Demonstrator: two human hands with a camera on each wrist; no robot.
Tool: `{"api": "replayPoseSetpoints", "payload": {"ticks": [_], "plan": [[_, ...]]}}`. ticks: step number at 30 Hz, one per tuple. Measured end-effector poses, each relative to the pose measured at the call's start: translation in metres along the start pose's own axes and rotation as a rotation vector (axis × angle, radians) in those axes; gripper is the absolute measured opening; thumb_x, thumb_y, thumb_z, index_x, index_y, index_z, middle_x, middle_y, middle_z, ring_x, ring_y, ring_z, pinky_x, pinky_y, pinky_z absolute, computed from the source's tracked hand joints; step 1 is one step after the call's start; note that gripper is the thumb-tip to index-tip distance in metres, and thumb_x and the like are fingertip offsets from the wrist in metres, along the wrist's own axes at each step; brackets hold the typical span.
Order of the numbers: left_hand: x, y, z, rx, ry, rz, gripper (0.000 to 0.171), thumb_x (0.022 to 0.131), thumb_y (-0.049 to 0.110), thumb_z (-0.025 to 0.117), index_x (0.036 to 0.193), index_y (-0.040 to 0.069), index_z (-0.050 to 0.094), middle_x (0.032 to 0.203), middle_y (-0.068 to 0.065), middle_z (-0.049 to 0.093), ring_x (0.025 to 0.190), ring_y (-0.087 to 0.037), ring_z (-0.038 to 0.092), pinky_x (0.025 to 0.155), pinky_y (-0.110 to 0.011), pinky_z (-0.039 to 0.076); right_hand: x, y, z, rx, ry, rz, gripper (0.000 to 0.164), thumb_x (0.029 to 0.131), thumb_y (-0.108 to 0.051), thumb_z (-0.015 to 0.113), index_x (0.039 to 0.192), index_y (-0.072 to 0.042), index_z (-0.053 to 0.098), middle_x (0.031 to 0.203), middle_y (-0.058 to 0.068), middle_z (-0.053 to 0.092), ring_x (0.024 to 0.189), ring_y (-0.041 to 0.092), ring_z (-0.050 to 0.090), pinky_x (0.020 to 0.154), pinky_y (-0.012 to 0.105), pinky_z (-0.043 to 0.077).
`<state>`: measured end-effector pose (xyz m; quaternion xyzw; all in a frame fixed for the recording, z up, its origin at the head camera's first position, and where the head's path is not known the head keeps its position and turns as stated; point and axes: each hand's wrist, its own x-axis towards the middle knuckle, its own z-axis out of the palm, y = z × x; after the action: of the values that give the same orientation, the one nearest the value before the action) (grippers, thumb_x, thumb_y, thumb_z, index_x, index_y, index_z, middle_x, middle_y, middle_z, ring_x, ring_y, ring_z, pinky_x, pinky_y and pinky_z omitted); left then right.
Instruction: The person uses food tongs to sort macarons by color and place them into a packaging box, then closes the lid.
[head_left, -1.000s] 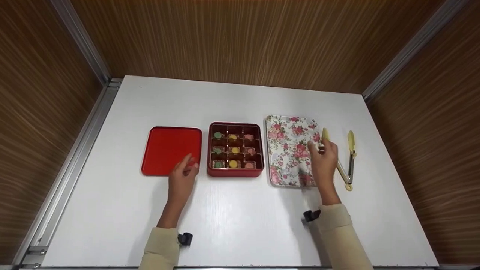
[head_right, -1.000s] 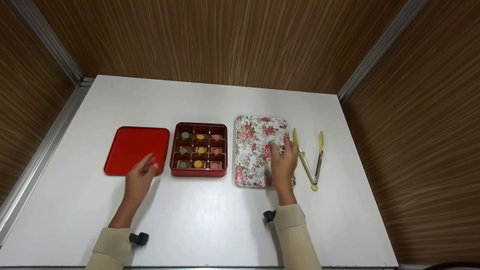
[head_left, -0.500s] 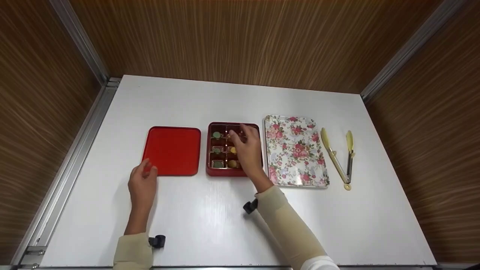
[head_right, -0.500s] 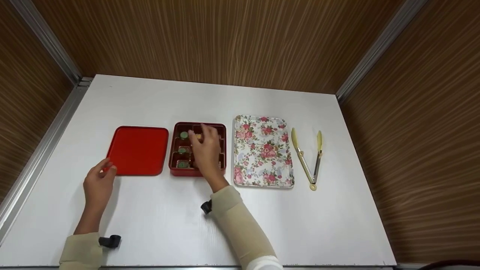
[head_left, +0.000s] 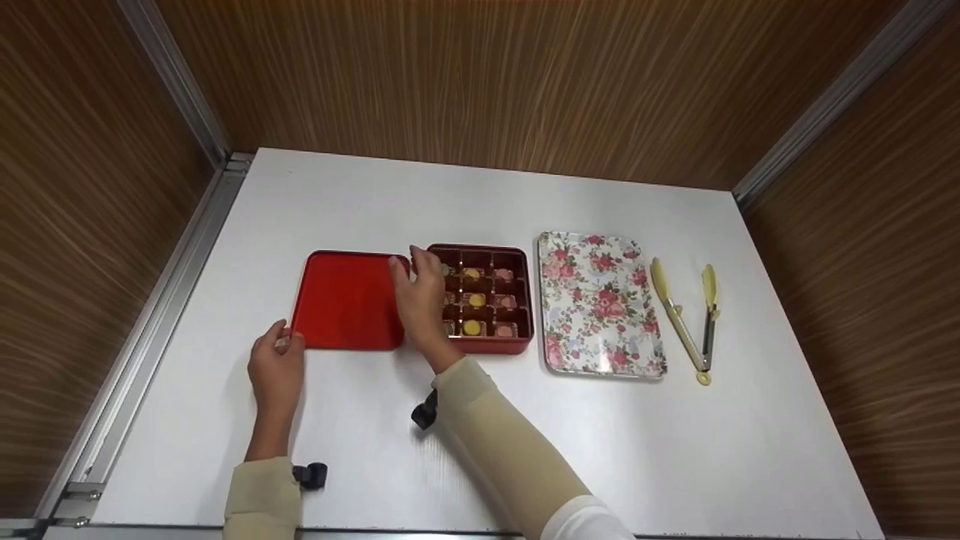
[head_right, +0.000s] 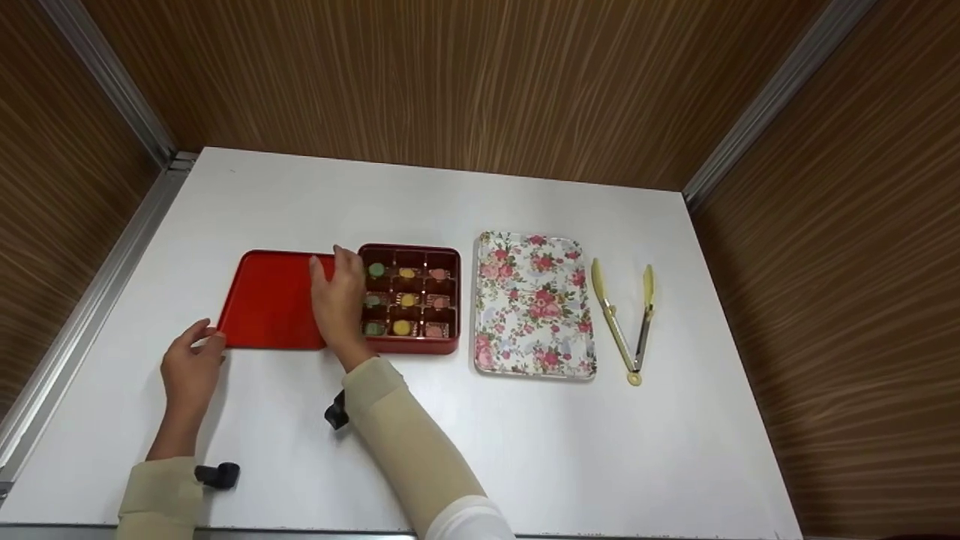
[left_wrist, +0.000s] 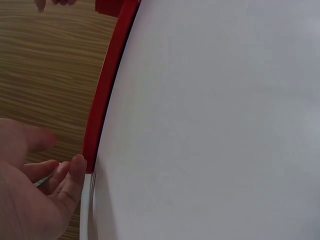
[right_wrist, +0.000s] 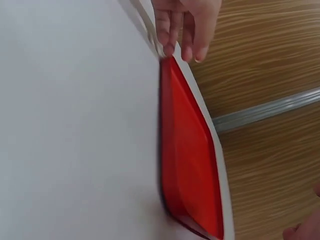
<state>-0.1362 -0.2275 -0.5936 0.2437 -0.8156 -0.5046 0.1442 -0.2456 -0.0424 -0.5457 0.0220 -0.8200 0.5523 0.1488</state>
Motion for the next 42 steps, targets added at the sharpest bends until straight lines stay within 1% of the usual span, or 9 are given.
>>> {"api": "replayPoseSetpoints", "payload": {"ticks": [5, 11, 16, 18, 20, 23, 31, 37, 42], "plan": [[0.000, -0.001, -0.001, 0.009, 0.011, -0.009, 0.041, 0.098, 0.015, 0.050, 0.136, 0.001, 0.051, 0.120, -0.017, 0.056, 0.097, -0.027, 0.058, 0.081, -0.037, 0.049, -0.008, 0.002, 0.022, -0.005, 0.014, 0.024, 0.042, 0.095, -0.028, 0.060, 0.130, -0.004, 0.057, 0.128, 0.008, 0.054, 0.121, 0.017, 0.051, 0.102, 0.025, 0.041], [0.003, -0.003, 0.002, 0.016, 0.021, -0.030, 0.040, 0.096, 0.012, 0.051, 0.134, -0.001, 0.052, 0.118, -0.018, 0.057, 0.103, -0.029, 0.056, 0.084, -0.040, 0.048, -0.011, 0.012, 0.038, -0.051, 0.051, 0.013, 0.039, 0.097, -0.027, 0.058, 0.128, -0.004, 0.058, 0.127, 0.008, 0.056, 0.121, 0.018, 0.051, 0.104, 0.027, 0.040], [0.004, -0.003, 0.004, 0.023, -0.019, -0.083, 0.043, 0.097, 0.013, 0.049, 0.138, 0.000, 0.048, 0.120, -0.016, 0.055, 0.086, -0.025, 0.065, 0.069, -0.030, 0.055, -0.012, 0.025, 0.046, -0.084, 0.073, 0.021, 0.039, 0.098, -0.024, 0.056, 0.129, 0.000, 0.057, 0.126, 0.013, 0.055, 0.120, 0.022, 0.051, 0.104, 0.031, 0.040], [0.004, -0.003, 0.005, 0.014, -0.039, -0.106, 0.044, 0.098, 0.013, 0.048, 0.139, 0.001, 0.046, 0.120, -0.016, 0.054, 0.076, -0.024, 0.067, 0.061, -0.025, 0.055, -0.014, 0.029, 0.049, -0.079, 0.064, 0.043, 0.040, 0.099, -0.024, 0.054, 0.131, -0.001, 0.056, 0.127, 0.013, 0.054, 0.119, 0.022, 0.051, 0.103, 0.031, 0.040], [0.004, -0.003, 0.005, 0.004, -0.055, -0.123, 0.044, 0.098, 0.012, 0.048, 0.141, 0.001, 0.044, 0.120, -0.016, 0.053, 0.075, -0.023, 0.067, 0.061, -0.021, 0.054, -0.016, 0.032, 0.050, -0.048, 0.059, 0.067, 0.040, 0.099, -0.024, 0.052, 0.132, -0.001, 0.055, 0.128, 0.013, 0.053, 0.118, 0.022, 0.051, 0.103, 0.032, 0.041], [0.005, -0.003, 0.005, 0.001, -0.065, -0.131, 0.045, 0.098, 0.010, 0.048, 0.141, 0.000, 0.043, 0.121, -0.017, 0.053, 0.077, -0.023, 0.068, 0.063, -0.021, 0.054, -0.019, 0.036, 0.052, -0.003, 0.056, 0.094, 0.041, 0.100, -0.022, 0.051, 0.134, 0.000, 0.052, 0.129, 0.013, 0.052, 0.119, 0.022, 0.049, 0.103, 0.032, 0.041], [0.008, -0.005, 0.005, -0.008, -0.062, -0.130, 0.043, 0.098, 0.010, 0.049, 0.138, -0.004, 0.045, 0.125, -0.020, 0.054, 0.082, -0.026, 0.069, 0.067, -0.023, 0.055, -0.021, 0.040, 0.055, -0.014, 0.097, 0.046, 0.041, 0.099, -0.014, 0.052, 0.133, 0.008, 0.050, 0.128, 0.021, 0.052, 0.122, 0.029, 0.050, 0.105, 0.035, 0.039], [0.012, -0.004, 0.006, 0.002, -0.059, -0.109, 0.044, 0.098, 0.009, 0.047, 0.140, -0.003, 0.044, 0.119, -0.019, 0.054, 0.080, -0.026, 0.069, 0.066, -0.022, 0.055, -0.020, 0.039, 0.056, -0.005, 0.092, 0.060, 0.043, 0.099, -0.012, 0.051, 0.136, 0.009, 0.045, 0.136, 0.020, 0.049, 0.130, 0.027, 0.044, 0.109, 0.033, 0.034], [0.018, -0.004, 0.006, -0.004, -0.073, -0.112, 0.045, 0.100, 0.014, 0.046, 0.142, -0.003, 0.042, 0.124, -0.019, 0.053, 0.079, -0.024, 0.068, 0.065, -0.021, 0.055, -0.019, 0.039, 0.056, -0.006, 0.097, 0.075, 0.044, 0.099, -0.012, 0.052, 0.136, 0.009, 0.044, 0.136, 0.020, 0.049, 0.131, 0.026, 0.043, 0.110, 0.033, 0.033]]}}
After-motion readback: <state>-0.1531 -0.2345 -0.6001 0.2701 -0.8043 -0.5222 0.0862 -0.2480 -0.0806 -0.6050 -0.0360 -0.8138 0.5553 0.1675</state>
